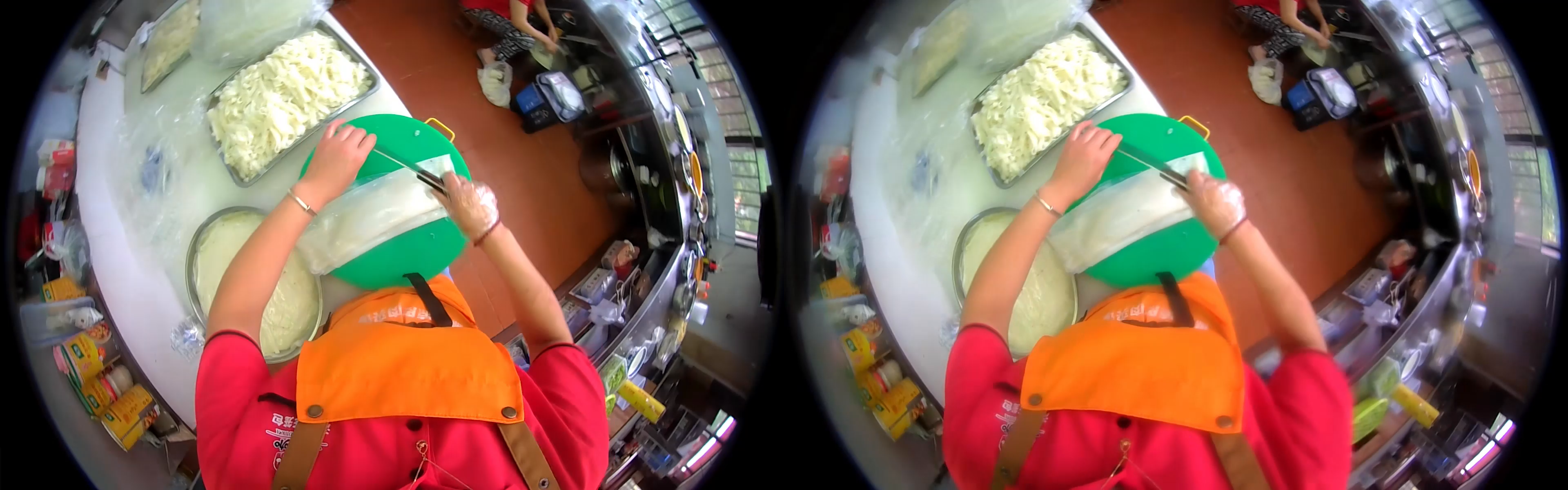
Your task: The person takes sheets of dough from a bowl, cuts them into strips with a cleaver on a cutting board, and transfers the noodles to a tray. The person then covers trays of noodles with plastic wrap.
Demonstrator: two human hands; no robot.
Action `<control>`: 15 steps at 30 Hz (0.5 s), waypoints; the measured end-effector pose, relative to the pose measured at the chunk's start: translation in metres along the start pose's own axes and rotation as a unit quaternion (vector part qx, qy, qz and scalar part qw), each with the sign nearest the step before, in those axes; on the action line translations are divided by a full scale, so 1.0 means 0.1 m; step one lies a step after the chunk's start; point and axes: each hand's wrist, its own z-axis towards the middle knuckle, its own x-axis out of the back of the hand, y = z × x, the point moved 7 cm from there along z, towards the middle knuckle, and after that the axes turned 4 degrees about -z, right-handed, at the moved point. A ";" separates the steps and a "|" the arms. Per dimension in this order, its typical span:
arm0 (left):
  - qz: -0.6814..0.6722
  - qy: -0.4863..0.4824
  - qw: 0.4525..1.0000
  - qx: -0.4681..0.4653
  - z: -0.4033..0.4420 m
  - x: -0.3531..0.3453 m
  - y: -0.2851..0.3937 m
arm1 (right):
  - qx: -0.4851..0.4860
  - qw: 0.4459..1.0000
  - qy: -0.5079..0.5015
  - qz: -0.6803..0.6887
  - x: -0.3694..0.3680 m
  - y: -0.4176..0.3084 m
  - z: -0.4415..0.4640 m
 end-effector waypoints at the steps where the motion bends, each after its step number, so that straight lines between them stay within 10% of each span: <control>1: -0.001 -0.010 1.000 -0.028 0.16 -0.07 0.04 | -0.051 0.998 -0.015 0.019 -0.02 0.07 -0.21; 15: -0.122 -0.086 0.967 -0.209 1.25 -1.04 0.69 | -0.288 0.951 -0.039 0.108 -0.51 0.50 -1.21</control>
